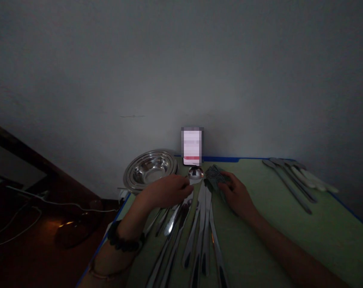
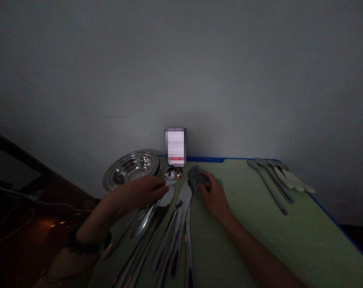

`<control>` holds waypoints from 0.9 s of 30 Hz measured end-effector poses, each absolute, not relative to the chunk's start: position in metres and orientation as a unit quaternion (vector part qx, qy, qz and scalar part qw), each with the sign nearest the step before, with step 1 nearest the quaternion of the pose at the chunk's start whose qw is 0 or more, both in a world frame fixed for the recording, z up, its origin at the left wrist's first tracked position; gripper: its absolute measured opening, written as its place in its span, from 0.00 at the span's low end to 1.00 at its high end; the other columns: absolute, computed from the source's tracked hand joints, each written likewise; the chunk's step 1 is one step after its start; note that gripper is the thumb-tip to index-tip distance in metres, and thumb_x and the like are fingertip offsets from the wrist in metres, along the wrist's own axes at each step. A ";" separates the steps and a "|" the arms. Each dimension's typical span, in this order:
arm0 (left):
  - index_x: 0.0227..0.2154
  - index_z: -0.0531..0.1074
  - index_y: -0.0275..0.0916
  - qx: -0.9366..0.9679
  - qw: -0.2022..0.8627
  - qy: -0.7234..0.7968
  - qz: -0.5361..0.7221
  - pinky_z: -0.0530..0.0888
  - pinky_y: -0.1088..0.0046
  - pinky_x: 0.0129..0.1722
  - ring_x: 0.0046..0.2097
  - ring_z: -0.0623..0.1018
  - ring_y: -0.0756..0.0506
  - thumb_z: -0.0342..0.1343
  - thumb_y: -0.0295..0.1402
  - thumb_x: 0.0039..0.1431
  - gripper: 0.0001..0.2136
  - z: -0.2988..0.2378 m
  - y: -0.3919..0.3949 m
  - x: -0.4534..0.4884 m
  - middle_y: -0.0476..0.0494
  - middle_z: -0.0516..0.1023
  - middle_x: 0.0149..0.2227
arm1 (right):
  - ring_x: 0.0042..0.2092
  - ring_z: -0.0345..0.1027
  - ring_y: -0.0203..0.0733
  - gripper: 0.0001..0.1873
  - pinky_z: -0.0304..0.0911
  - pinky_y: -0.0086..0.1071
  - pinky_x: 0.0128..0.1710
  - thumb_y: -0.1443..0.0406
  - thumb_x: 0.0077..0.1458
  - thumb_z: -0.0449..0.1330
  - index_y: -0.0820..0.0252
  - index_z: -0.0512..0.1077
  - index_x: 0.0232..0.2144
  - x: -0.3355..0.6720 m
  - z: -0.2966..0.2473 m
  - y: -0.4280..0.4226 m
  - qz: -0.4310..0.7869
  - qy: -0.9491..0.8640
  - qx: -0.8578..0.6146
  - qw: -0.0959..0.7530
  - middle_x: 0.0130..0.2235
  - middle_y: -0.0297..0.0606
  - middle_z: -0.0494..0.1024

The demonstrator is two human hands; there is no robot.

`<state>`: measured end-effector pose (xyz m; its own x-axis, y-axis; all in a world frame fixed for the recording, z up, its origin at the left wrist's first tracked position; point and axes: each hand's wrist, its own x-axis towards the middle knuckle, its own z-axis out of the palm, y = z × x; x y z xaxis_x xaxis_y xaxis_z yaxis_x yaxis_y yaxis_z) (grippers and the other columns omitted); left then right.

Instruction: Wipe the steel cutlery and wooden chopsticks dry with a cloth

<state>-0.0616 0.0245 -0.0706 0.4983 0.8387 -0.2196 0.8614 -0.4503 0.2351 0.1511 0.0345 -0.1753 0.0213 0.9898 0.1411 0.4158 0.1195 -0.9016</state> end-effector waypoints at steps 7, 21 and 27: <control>0.21 0.69 0.36 0.848 0.187 0.494 -0.037 0.59 0.75 0.22 0.22 0.66 0.52 0.41 0.39 0.61 0.19 -0.062 0.023 -0.061 0.49 0.68 0.20 | 0.25 0.62 0.37 0.18 0.56 0.31 0.27 0.60 0.53 0.52 0.63 0.66 0.45 0.151 -0.171 0.033 0.330 -0.625 -0.554 0.439 0.22 0.30 0.69; 0.18 0.69 0.36 0.834 0.239 0.491 -0.080 0.59 0.76 0.21 0.21 0.67 0.53 0.42 0.39 0.61 0.20 -0.060 0.023 -0.063 0.50 0.68 0.18 | 0.25 0.64 0.38 0.17 0.58 0.32 0.26 0.60 0.53 0.53 0.63 0.67 0.43 0.150 -0.171 0.033 0.320 -0.632 -0.554 0.437 0.22 0.31 0.70; 0.20 0.70 0.35 0.828 0.237 0.492 -0.127 0.61 0.76 0.21 0.22 0.70 0.52 0.45 0.35 0.57 0.15 -0.077 0.027 -0.062 0.48 0.72 0.20 | 0.24 0.63 0.37 0.16 0.57 0.31 0.25 0.61 0.53 0.53 0.62 0.67 0.43 0.149 -0.172 0.034 0.314 -0.637 -0.550 0.439 0.23 0.32 0.71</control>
<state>-0.0624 0.0269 -0.0774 0.4834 0.7542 -0.4444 0.8751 -0.4030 0.2679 0.1494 0.0339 -0.1724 -0.0091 0.9769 0.2133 0.4247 0.1969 -0.8837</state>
